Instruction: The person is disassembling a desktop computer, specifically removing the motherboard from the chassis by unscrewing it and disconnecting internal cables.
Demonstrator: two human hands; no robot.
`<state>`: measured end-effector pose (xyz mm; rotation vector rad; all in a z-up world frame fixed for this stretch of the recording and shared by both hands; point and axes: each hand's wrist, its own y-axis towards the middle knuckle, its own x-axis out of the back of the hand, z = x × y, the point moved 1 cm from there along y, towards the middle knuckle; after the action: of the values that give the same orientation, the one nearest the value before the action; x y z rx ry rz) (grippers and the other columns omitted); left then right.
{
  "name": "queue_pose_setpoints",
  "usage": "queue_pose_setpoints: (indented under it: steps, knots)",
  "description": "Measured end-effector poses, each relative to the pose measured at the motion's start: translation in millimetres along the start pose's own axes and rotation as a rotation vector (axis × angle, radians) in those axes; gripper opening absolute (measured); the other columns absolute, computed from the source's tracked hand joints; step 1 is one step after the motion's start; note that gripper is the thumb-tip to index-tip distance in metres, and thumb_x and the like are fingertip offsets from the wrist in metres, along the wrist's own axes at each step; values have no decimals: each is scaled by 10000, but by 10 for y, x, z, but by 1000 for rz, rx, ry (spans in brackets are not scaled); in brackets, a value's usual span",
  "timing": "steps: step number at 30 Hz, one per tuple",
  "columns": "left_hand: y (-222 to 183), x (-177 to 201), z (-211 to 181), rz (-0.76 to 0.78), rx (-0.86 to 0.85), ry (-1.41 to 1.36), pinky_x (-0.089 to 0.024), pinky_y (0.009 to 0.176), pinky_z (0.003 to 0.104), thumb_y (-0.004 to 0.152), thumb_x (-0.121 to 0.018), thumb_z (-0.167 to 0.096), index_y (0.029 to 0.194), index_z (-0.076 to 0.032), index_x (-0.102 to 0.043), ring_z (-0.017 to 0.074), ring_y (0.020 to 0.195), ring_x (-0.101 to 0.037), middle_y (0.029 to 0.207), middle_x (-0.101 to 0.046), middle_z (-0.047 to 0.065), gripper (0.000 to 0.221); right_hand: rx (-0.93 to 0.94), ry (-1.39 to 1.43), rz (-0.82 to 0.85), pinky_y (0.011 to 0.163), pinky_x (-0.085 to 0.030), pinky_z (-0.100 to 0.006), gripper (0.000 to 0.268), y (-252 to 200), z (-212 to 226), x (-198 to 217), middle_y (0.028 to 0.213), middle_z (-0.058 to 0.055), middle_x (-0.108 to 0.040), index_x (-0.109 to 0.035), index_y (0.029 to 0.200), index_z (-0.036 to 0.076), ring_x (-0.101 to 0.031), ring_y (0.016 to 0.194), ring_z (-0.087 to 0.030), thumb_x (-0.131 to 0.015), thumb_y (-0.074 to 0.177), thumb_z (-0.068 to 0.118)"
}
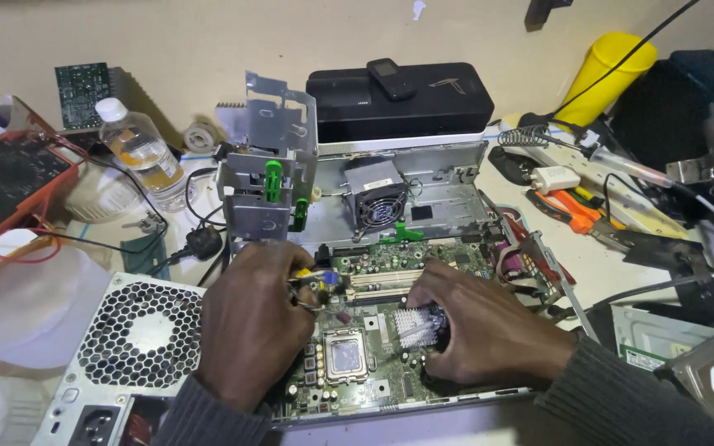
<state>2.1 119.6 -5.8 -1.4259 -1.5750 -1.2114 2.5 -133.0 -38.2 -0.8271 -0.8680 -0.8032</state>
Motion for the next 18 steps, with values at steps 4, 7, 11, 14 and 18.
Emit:
queue_pose_setpoints:
  steps: [4,7,11,14,18]
  knots:
    - [53,-215,82,-25,-316,257,-597,747,393,665,-800,21,1065,-147,-743,247,922,-655,1043,-744,91,437,-31,-33,4,1005,-534,-510,688,-11,64,35,1301,59,-579,-581,1264,231,-637,1171,-174,-901,678,398]
    - [56,-278,44,-53,-396,419,-654,713,469,765,-645,95,1095,-106,-729,279,886,-682,1034,-698,103,395,-7,-17,-13,999,-563,-450,707,-14,48,17,1320,41,-590,-574,1276,214,-657,1114,-179,-887,663,376]
    - [116,-349,30,-68,-508,564,-492,496,326,869,-621,59,1107,-125,-705,152,619,-569,826,-680,15,312,-24,-3,-1,1124,-431,-583,682,-17,78,42,1425,31,-559,-581,1279,224,-557,1342,-207,-897,687,344]
    - [191,-401,13,-17,-499,629,-373,445,264,884,-658,42,1078,-165,-703,105,527,-497,639,-654,-28,287,-41,16,12,1161,-360,-624,691,-46,95,64,1494,2,-501,-576,1295,223,-498,1399,-238,-906,696,321]
    - [255,-539,81,50,-458,592,-297,471,270,886,-627,48,663,-208,-552,95,549,-340,568,-412,-62,348,-65,35,37,1090,-488,-449,669,-64,130,80,1400,38,-544,-548,1302,229,-593,1226,-186,-860,716,318]
